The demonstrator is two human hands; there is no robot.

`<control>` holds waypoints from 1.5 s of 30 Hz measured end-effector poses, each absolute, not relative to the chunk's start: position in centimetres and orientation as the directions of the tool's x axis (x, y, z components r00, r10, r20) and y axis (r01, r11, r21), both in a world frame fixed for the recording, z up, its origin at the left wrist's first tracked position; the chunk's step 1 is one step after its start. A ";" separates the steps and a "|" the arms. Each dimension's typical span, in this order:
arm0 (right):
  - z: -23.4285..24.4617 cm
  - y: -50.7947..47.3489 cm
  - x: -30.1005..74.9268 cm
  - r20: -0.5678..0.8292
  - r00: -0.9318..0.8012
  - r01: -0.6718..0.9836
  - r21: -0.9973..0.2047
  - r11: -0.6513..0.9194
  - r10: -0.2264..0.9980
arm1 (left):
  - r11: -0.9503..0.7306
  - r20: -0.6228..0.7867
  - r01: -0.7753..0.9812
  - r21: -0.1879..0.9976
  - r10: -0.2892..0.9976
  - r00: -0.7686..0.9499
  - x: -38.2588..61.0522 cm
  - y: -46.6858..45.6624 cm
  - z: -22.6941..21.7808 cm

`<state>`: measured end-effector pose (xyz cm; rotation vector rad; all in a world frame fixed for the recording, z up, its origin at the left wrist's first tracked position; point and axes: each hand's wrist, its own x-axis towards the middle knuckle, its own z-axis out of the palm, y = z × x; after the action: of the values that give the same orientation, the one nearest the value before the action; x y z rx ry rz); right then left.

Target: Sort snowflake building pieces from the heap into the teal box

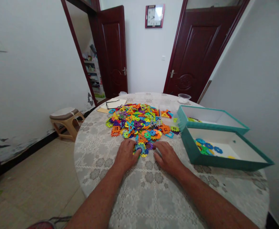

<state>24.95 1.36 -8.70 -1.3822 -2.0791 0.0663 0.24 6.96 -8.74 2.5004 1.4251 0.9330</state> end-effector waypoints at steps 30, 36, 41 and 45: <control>-8.5 2.3 26.7 0.459 -0.129 0.878 -0.359 0.316 0.879 | -0.694 0.481 0.479 0.538 0.719 0.501 1.0 7.2 -10.1; -9.0 2.7 28.4 0.490 -0.041 0.882 -0.391 0.261 0.871 | -0.696 0.521 0.492 0.523 0.718 0.462 1.0 7.4 -9.7; -8.8 2.9 29.1 0.414 0.114 0.837 -0.530 0.138 0.903 | -0.698 0.527 0.493 0.520 0.716 0.457 1.0 6.9 -8.7; -8.7 2.9 29.3 0.397 0.141 0.824 -0.554 0.115 0.907 | -0.661 0.518 0.558 0.502 0.747 0.418 0.1 7.2 -8.5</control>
<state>29.34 2.93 -8.67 -1.7071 -1.6816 0.1465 0.09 7.25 -8.47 2.4225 1.1404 1.0793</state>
